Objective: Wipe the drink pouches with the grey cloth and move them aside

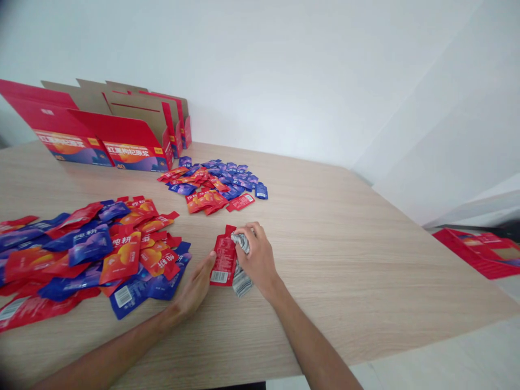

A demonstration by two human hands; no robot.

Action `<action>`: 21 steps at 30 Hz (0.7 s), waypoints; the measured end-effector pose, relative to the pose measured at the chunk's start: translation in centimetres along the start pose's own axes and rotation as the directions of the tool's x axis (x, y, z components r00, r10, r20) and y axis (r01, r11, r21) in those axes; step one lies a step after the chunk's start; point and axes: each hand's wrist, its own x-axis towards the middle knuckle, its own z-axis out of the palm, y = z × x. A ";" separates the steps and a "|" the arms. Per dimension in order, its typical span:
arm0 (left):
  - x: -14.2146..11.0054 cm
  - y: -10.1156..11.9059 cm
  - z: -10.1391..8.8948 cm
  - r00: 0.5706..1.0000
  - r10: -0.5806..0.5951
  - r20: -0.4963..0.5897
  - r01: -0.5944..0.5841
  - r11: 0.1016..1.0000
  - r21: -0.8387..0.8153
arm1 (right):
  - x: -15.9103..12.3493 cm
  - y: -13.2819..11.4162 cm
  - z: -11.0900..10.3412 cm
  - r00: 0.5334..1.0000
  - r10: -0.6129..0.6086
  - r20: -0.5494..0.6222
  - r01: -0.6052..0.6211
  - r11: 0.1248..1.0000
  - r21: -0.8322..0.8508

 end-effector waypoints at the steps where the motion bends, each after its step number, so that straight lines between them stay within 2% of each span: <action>1: 0.1 0.0 0.0 1.000 -0.012 0.002 0.012 1.000 -0.004 | 0.1 0.4 -0.1 0.998 0.035 -0.052 -0.034 0.999 0.014; 3: 0.3 -0.2 -0.3 1.000 -0.027 -0.013 0.027 0.999 -0.028 | 0.4 1.0 -0.1 0.989 0.085 -0.120 -0.078 0.995 0.061; 5: 0.6 -0.6 -0.5 0.999 -0.038 -0.033 0.035 0.996 -0.081 | 0.6 1.6 0.0 0.981 0.137 -0.139 -0.119 0.985 0.128; 9: 0.8 -0.9 -0.8 0.990 -0.121 -0.071 0.110 0.982 -0.153 | 0.5 1.8 1.0 0.956 0.288 -0.059 -0.256 0.915 0.311; 11: 0.6 -0.6 -1.0 0.988 -0.135 -0.078 0.130 0.989 -0.069 | 0.2 1.4 1.6 0.939 0.345 -0.004 -0.318 0.870 0.377; 14: 0.1 0.1 -1.1 0.997 -0.075 -0.021 0.078 0.978 0.195 | -0.3 0.4 2.3 0.921 0.391 0.003 -0.356 0.834 0.421; 18: -0.6 1.1 -1.2 0.992 -0.067 0.106 0.000 0.846 0.532 | -0.6 -0.9 2.2 0.930 0.367 -0.032 -0.309 0.824 0.476; 21: -0.9 1.3 -1.3 0.982 -0.071 0.177 -0.040 0.831 0.554 | -0.8 -1.6 2.0 0.951 0.309 -0.028 -0.249 0.812 0.528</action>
